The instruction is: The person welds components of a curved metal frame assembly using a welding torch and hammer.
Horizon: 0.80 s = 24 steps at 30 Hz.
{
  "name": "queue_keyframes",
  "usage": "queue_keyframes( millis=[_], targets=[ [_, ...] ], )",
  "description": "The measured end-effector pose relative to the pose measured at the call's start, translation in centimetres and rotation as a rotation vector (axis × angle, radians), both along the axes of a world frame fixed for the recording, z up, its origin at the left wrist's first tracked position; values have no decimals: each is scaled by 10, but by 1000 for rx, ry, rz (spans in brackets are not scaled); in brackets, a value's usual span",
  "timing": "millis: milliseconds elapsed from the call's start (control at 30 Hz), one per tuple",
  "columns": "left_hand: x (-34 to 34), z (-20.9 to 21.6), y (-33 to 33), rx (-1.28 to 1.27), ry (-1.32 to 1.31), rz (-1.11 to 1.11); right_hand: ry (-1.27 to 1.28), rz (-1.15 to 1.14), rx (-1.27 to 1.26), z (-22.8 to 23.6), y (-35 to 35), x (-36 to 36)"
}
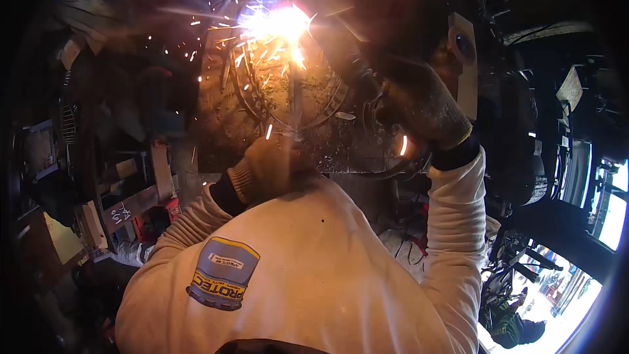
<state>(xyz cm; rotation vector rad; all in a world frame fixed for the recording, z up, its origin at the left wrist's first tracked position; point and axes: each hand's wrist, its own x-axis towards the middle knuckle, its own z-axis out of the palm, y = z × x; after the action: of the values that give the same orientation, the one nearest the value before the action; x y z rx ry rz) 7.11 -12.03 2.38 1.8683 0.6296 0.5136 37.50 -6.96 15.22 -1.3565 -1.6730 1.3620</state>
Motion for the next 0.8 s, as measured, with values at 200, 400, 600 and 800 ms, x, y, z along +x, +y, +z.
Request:
queue_keyframes(
  millis=[200, 400, 600, 800],
  targets=[
    [-3, 20, -3, 474, 345, -74, -492, 140, 419, -8, 9, 9],
    [-1, 30, -3, 484, 206, 11, -460, 170, 556, -7, 9, 8],
    [2, 26, -5, 464, 126, 69, 32, -76, -156, 11, 1, -8],
    [-1, 26, -7, 580, 194, -14, 94, -96, -150, 10, 2, -17]
  ],
)
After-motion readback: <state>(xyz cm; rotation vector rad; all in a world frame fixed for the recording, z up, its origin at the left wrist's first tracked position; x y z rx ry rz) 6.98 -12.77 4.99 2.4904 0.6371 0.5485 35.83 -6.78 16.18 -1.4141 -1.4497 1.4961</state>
